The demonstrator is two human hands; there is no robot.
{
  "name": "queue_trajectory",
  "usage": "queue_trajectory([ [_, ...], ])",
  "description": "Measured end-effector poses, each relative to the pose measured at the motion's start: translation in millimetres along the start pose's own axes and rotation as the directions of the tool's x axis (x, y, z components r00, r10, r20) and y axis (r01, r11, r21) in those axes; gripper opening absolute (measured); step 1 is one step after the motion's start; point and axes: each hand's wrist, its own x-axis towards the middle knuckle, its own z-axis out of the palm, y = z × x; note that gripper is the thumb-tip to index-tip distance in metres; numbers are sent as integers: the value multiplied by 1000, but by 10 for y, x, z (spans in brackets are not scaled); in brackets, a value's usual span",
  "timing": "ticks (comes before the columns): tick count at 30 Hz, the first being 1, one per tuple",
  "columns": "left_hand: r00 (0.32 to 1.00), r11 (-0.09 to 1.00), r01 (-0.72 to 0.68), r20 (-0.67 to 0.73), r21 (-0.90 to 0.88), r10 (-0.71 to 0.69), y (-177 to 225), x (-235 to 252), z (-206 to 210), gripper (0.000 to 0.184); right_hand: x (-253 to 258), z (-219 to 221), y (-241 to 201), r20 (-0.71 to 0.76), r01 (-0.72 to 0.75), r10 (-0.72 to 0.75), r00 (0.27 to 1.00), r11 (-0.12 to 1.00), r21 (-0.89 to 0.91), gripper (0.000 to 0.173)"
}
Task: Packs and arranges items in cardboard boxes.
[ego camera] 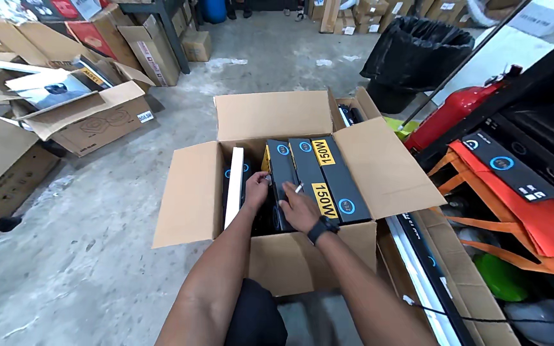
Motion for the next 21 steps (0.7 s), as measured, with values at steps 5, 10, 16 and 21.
queue_trajectory([
  [5,998,995,49,38,-89,-46,30,17,-41,25,297,114,-6,88,-3,20,996,984,-181,48],
  [10,995,971,103,27,-215,-99,-9,51,-1,21,250,112,-25,75,-45,59,995,983,-179,49],
  [16,970,904,242,116,-353,-214,-26,73,-19,22,253,93,-35,72,-71,82,994,987,-143,49],
  [21,952,873,293,207,-390,-227,-10,87,-12,19,242,94,-30,75,-77,86,993,990,-116,50],
])
